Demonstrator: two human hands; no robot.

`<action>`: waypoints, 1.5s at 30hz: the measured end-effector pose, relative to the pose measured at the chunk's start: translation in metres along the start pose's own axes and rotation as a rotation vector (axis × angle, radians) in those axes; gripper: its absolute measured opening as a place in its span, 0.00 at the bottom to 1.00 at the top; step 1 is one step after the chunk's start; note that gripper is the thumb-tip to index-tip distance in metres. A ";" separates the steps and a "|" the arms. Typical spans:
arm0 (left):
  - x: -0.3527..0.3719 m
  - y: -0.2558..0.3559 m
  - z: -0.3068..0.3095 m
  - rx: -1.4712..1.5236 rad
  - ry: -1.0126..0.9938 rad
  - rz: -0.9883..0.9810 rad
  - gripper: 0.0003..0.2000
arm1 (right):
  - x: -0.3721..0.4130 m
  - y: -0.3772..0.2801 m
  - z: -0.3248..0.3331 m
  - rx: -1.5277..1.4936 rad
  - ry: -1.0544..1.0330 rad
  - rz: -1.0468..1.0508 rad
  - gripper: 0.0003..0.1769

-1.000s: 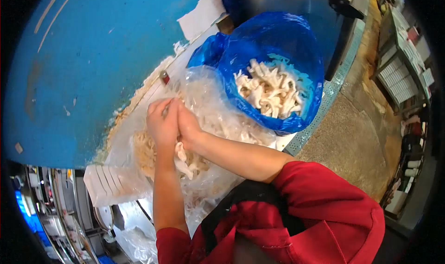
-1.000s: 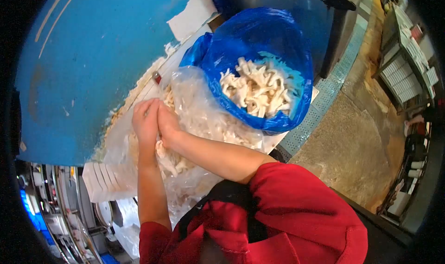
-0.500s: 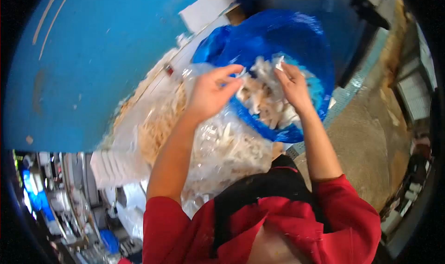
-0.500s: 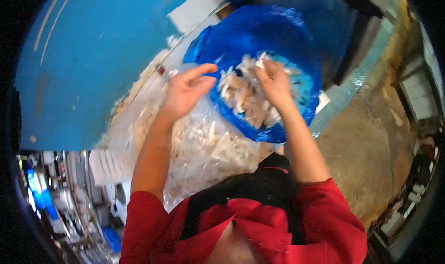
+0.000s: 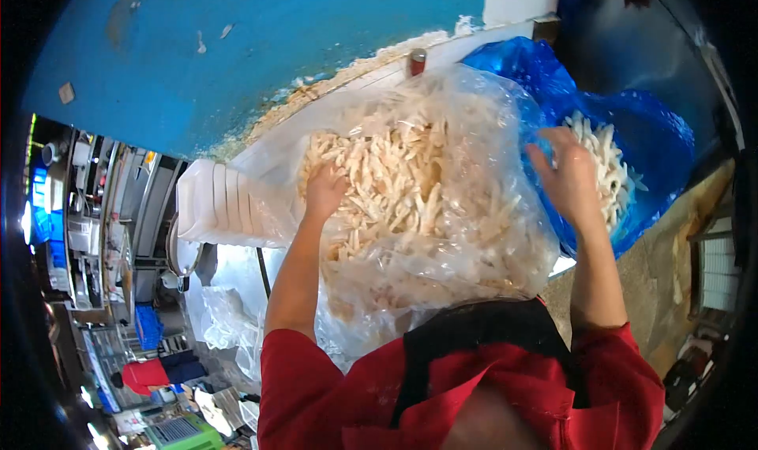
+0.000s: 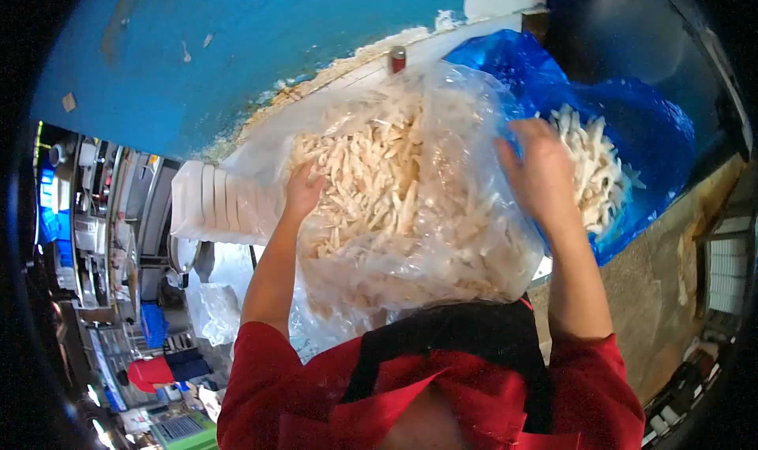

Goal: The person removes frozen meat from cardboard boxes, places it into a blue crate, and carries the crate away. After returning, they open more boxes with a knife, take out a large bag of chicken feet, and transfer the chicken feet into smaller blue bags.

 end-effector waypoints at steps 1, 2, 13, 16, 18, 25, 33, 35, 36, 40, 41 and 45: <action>-0.003 -0.010 -0.002 -0.088 0.001 0.035 0.25 | -0.003 -0.020 -0.029 -0.164 -0.099 0.047 0.10; -0.007 -0.020 -0.002 -0.177 0.004 0.070 0.28 | -0.004 -0.047 -0.064 -0.362 -0.309 0.035 0.09; -0.069 -0.097 -0.046 0.321 -0.477 0.609 0.37 | -0.033 -0.085 -0.347 -0.266 -0.764 -0.089 0.31; -0.081 -0.081 -0.044 0.350 -0.200 0.265 0.32 | -0.043 -0.088 -0.358 -0.233 -0.759 -0.068 0.32; -0.083 -0.092 -0.062 0.398 -0.213 0.238 0.31 | -0.054 -0.092 -0.352 -0.257 -0.740 -0.135 0.33; -0.020 -0.050 -0.049 0.648 -0.579 0.700 0.38 | -0.019 -0.103 -0.337 -0.624 -1.086 -0.650 0.35; -0.001 -0.018 -0.049 0.929 -0.569 0.671 0.41 | 0.034 -0.098 -0.351 -1.332 -1.034 -0.995 0.35; 0.003 -0.004 -0.046 0.935 -0.552 0.644 0.41 | 0.035 -0.104 -0.345 -1.464 -0.922 -1.033 0.39; 0.001 0.005 -0.042 1.079 -0.468 0.616 0.38 | 0.035 -0.108 -0.341 -1.480 -0.910 -1.032 0.39; 0.004 0.046 -0.013 1.162 -0.303 0.618 0.32 | 0.033 -0.111 -0.321 -1.540 -0.710 -0.953 0.42; 0.007 0.053 -0.016 1.155 -0.316 0.607 0.32 | 0.036 -0.108 -0.317 -1.499 -0.694 -0.969 0.42; 0.005 0.071 0.009 0.863 -0.085 0.399 0.31 | 0.039 -0.110 -0.303 -1.636 -0.581 -0.943 0.41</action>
Point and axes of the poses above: each hand's wrist, its own x-axis away from the middle knuckle, its own z-axis out of the back of the hand, y = z × x, the point moved 9 cm from there along -x, towards the middle knuckle, and after that the axes turned 1 degree about z, right-handed, at the moved point
